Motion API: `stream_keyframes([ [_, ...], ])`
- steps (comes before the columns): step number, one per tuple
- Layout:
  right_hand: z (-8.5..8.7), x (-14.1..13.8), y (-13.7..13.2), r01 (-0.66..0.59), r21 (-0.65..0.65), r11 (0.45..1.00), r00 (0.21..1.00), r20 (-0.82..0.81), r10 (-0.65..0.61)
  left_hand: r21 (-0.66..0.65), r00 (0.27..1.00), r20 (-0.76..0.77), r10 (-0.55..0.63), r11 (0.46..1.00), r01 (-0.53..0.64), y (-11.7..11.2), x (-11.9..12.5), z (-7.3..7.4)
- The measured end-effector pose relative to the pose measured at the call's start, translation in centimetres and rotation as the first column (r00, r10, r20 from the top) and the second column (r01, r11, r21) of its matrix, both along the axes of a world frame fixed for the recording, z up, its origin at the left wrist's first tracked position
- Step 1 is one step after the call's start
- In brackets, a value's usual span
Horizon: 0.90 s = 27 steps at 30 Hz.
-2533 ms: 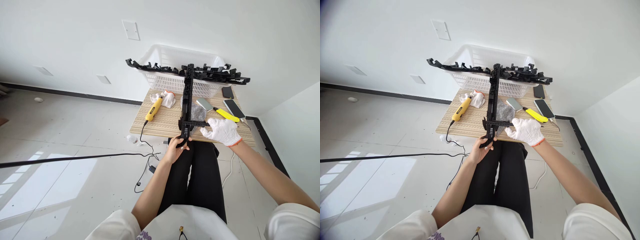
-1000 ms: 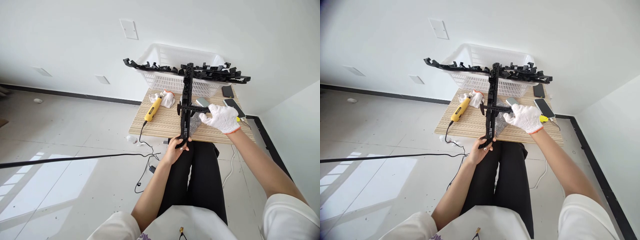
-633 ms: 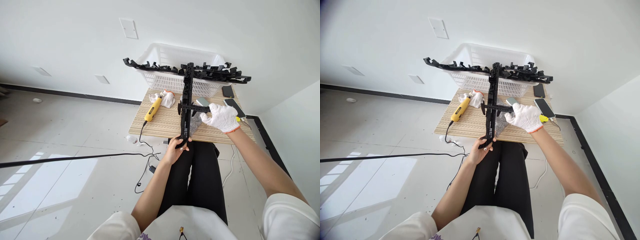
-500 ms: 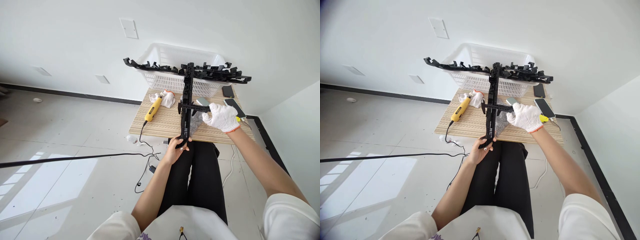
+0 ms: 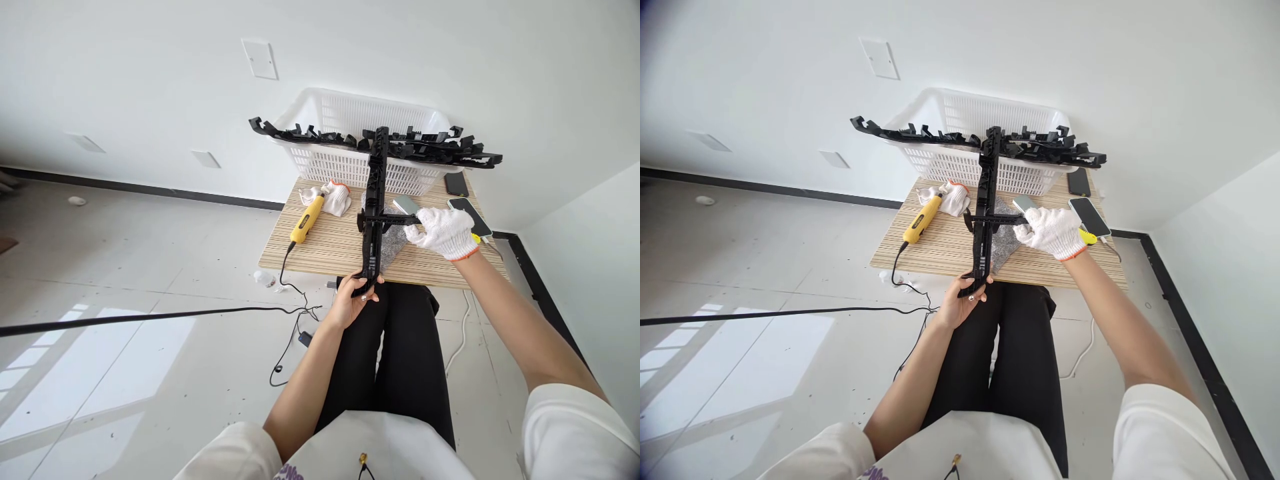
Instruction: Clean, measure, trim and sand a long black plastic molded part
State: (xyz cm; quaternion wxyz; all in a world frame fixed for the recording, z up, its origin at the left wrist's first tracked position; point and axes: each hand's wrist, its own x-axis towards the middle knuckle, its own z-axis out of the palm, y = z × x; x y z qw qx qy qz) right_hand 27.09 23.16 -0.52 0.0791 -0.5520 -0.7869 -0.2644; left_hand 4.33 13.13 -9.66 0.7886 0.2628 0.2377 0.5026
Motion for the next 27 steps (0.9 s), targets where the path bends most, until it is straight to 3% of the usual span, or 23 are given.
stream_keyframes([
  [4, 0.3, -0.1, -0.2, 0.026, -0.043, 0.999, 1.000, -0.001, -0.026, 0.005, 1.000, 0.002, -0.001, 1.000, 0.001, 0.0, 0.0, 0.0],
  [16, -0.2, 0.2, 0.0, -0.013, -0.005, 1.000, 1.000, -0.009, 0.013, 0.036, 1.000, 0.002, -0.012, 0.999, 0.012, 0.1, 0.0, -0.7],
  [27, -0.8, 0.4, 0.1, -0.043, 0.119, 0.992, 0.999, 0.008, 0.043, 0.030, 1.000, 0.014, -0.008, 1.000, 0.008, -0.1, -0.1, -0.6],
])
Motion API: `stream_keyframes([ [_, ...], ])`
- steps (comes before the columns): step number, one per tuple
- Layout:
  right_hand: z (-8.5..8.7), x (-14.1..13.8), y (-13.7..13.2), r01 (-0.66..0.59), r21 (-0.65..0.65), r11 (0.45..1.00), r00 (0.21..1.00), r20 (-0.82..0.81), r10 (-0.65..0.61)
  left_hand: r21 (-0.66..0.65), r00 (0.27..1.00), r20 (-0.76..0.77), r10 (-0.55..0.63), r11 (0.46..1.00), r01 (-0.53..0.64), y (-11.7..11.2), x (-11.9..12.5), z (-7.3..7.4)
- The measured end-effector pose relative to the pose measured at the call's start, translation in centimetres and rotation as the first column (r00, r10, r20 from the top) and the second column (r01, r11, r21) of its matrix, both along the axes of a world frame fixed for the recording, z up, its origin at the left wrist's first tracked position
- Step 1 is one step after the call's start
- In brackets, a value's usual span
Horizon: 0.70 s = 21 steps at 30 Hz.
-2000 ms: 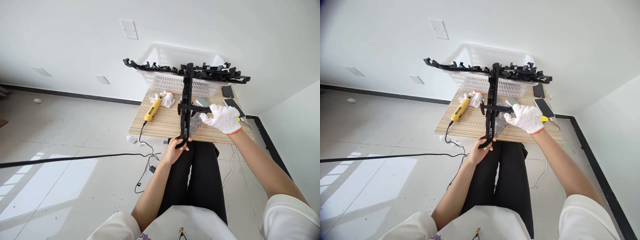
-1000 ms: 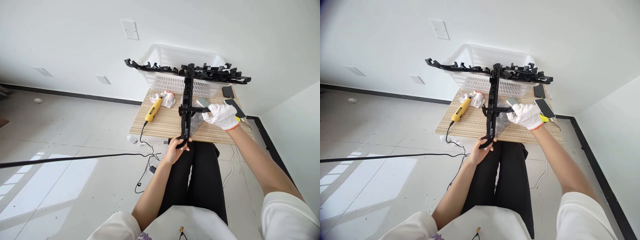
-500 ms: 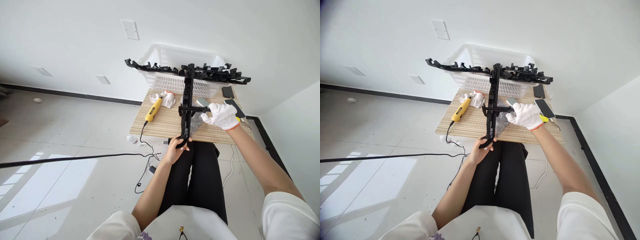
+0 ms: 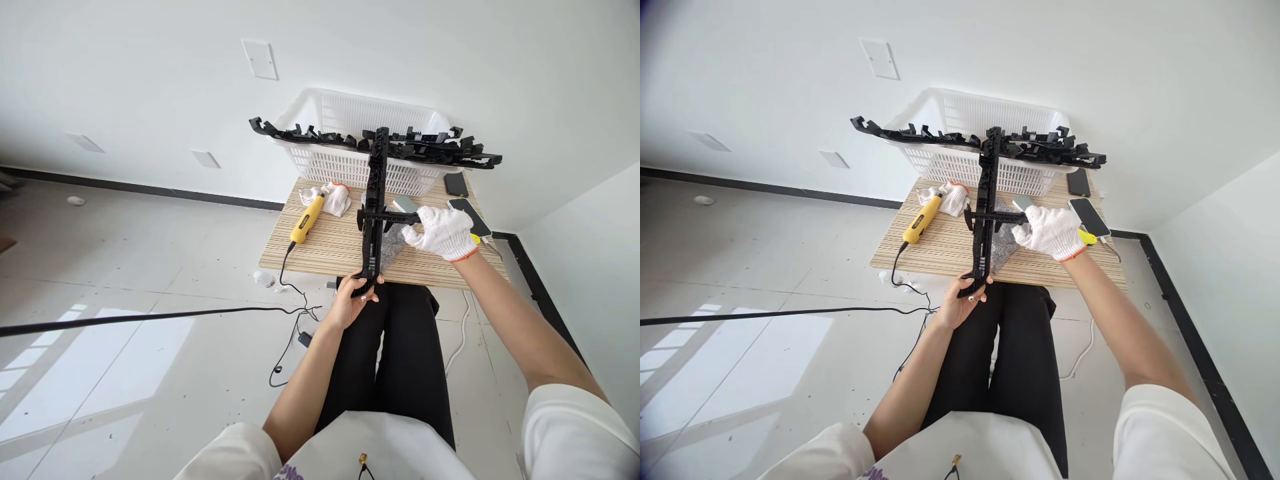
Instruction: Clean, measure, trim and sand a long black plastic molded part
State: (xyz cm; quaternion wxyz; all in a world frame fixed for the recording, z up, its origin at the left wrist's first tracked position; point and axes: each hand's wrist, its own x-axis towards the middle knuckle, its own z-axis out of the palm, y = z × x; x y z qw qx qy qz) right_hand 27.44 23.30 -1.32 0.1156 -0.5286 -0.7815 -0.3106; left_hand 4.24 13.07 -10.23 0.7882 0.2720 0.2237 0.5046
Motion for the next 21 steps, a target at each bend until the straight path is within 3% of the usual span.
stream_keyframes([
  [21, 0.18, -0.35, -0.20, 0.061, -0.146, 0.987, 0.998, 0.014, -0.060, -0.003, 1.000, 0.003, 0.003, 1.000, -0.003, 0.05, 0.01, 0.05],
])
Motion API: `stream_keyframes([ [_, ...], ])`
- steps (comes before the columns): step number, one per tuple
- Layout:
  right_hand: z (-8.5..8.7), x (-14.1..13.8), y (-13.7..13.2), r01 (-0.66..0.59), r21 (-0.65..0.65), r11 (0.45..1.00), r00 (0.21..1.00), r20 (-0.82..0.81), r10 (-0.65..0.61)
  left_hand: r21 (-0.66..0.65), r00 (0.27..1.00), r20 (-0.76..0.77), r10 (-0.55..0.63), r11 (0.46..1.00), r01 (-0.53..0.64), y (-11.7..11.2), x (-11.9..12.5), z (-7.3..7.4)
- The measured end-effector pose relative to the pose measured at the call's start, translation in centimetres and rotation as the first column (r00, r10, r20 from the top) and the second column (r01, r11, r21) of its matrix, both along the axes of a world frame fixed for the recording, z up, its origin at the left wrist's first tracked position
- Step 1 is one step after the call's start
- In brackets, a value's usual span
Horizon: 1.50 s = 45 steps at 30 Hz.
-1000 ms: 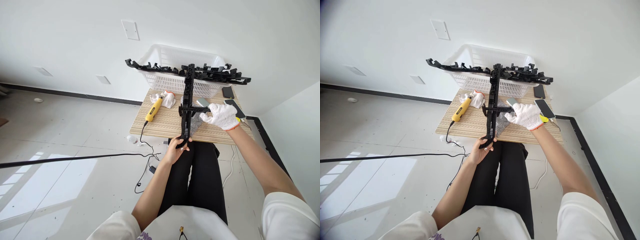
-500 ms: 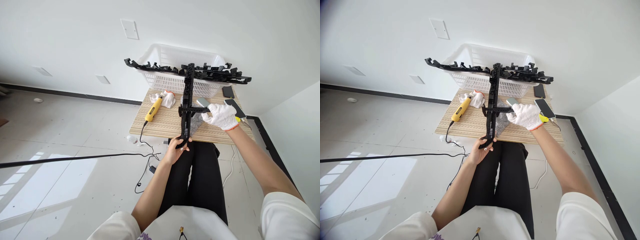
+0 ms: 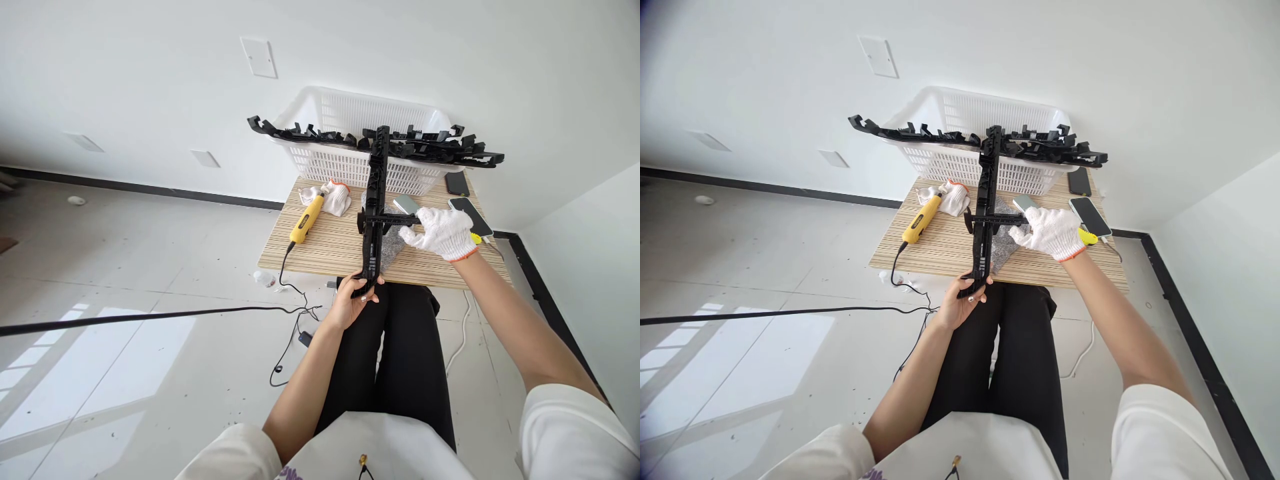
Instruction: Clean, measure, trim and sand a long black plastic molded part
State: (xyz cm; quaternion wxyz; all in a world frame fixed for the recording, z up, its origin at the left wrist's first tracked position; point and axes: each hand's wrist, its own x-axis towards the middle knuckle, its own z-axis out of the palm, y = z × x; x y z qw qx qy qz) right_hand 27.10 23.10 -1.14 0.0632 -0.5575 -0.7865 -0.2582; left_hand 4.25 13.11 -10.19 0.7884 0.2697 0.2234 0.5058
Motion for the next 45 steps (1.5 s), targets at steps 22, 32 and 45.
stream_keyframes([
  [22, 1.9, -0.7, 4.0, 0.088, 0.044, 0.995, 0.996, 0.017, -0.089, -0.024, 1.000, 0.002, -0.007, 1.000, 0.007, 0.0, 0.0, 0.2],
  [32, 1.4, 0.2, 4.4, 0.102, -0.007, 0.995, 0.994, -0.025, -0.102, -0.036, 1.000, 0.015, -0.021, 0.999, 0.022, 0.0, 0.0, 0.3],
  [45, 1.7, 0.1, 4.0, 0.125, -0.020, 0.992, 0.992, 0.010, -0.125, -0.029, 0.999, 0.012, -0.031, 0.999, 0.031, 0.2, -0.1, 0.4],
])
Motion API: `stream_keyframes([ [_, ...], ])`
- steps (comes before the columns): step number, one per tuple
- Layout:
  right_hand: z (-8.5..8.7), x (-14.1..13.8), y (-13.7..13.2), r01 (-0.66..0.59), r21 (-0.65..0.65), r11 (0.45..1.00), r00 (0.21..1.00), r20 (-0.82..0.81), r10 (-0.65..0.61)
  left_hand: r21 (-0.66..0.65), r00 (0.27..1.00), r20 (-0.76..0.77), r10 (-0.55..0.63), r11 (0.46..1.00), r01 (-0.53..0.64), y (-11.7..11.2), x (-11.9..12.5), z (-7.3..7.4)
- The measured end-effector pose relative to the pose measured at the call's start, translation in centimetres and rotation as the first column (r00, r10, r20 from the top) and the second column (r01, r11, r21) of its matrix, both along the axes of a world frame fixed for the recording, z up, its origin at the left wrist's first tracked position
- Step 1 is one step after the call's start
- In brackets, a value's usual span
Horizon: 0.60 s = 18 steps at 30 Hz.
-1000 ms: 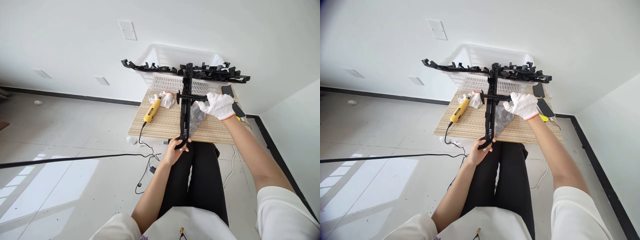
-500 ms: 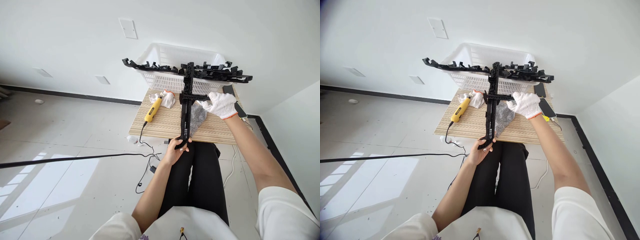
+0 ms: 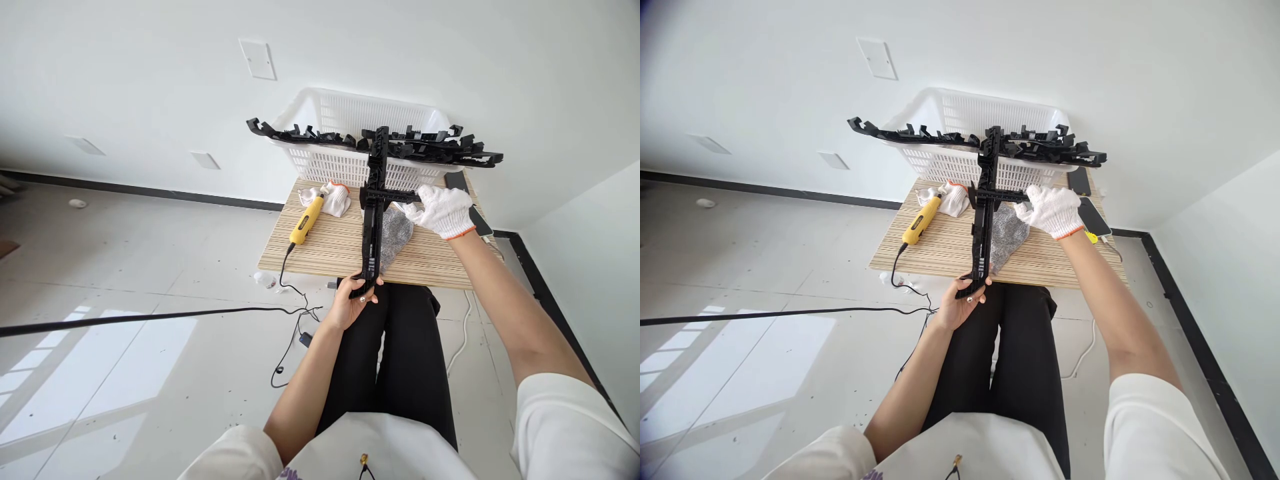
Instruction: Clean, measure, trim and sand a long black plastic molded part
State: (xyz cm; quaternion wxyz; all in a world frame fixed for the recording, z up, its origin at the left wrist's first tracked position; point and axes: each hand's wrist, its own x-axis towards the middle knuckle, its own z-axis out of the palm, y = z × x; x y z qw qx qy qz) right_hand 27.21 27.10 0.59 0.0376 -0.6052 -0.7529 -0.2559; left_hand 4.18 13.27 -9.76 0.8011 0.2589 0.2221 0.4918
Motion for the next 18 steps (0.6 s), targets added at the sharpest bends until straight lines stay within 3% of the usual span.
stream_keyframes([
  [18, -0.25, 0.20, 0.67, 0.001, 0.143, 0.990, 1.000, -0.028, 0.003, 0.008, 1.000, -0.017, 0.001, 1.000, -0.001, 0.07, -0.04, -0.08],
])
